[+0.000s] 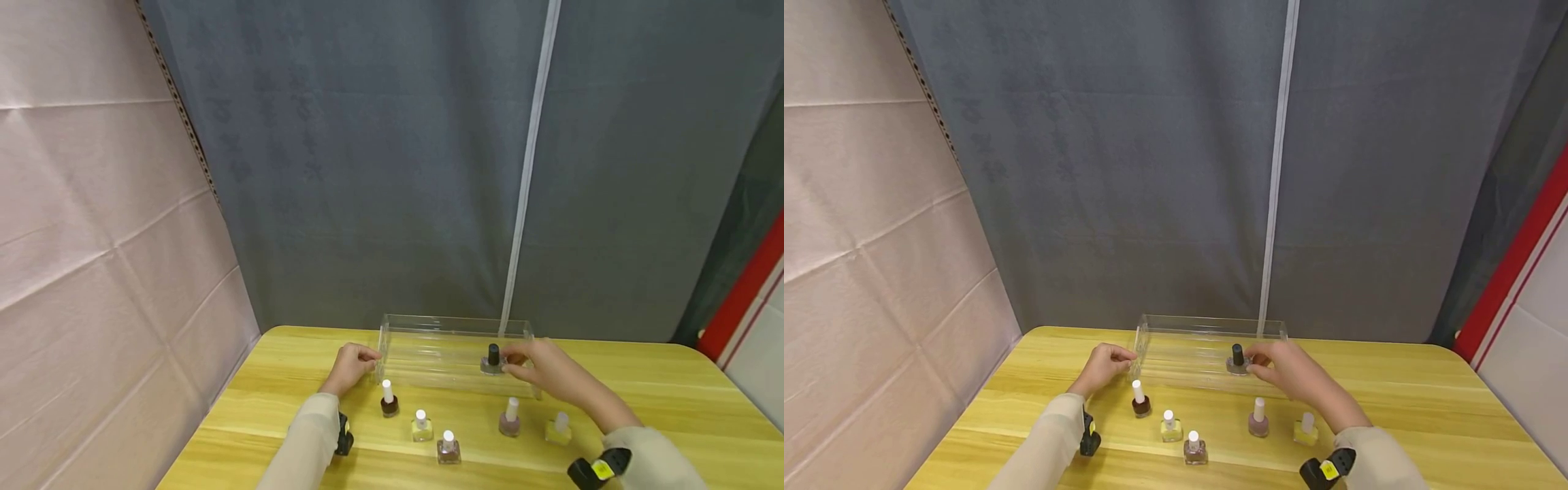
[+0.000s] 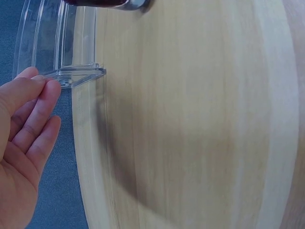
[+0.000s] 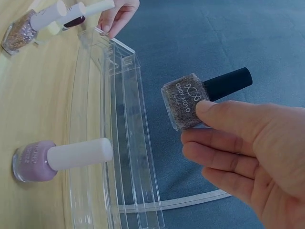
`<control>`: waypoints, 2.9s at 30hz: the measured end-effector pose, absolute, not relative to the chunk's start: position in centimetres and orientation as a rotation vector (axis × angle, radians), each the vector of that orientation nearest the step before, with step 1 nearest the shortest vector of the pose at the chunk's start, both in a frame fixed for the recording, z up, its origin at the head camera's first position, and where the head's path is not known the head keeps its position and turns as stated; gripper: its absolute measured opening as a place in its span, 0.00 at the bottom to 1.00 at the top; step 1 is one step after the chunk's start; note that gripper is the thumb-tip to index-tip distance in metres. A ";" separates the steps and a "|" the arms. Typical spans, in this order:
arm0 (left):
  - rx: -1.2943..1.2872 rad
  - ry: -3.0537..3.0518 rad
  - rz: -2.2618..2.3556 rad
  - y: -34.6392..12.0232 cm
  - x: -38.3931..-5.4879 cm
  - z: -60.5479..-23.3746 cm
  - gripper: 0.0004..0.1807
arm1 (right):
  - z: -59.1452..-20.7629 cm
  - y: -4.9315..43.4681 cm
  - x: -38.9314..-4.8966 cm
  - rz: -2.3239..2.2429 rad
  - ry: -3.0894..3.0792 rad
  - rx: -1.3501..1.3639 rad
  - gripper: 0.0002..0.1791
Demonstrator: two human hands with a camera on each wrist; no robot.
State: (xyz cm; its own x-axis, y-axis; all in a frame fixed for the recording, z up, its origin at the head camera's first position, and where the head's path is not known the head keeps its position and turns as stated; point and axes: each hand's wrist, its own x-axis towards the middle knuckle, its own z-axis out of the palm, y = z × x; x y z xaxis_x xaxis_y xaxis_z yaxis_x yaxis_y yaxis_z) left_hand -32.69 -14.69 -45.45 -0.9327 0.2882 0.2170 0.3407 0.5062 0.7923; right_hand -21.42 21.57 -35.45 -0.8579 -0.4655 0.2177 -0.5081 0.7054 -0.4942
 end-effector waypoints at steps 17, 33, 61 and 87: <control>-0.574 -2.663 -1.427 -14.7 -33.0 -45.7 0.08 | -34.9 21.0 -23.3 0.863 -2.810 0.824 0.15; -0.568 -2.668 -1.426 -14.7 -32.8 -45.8 0.08 | -35.0 20.8 -24.3 0.897 -2.821 0.821 0.14; -0.606 -2.673 -1.377 -15.3 -32.7 -45.8 0.08 | -35.0 19.9 -26.4 0.889 -2.784 0.801 0.13; -0.600 -2.680 -1.395 -15.5 -32.8 -46.2 0.09 | -35.5 19.7 -28.2 0.952 -2.818 0.729 0.14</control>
State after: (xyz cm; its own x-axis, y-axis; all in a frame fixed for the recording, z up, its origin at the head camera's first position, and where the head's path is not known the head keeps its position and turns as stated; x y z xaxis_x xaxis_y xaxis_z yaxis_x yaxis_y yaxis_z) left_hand -32.78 -15.54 -46.18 -0.9222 0.3110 0.2297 0.3666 0.5144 0.7752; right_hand -28.19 19.71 -35.51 -0.8838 -0.4126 0.2204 -0.4618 0.6940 -0.5524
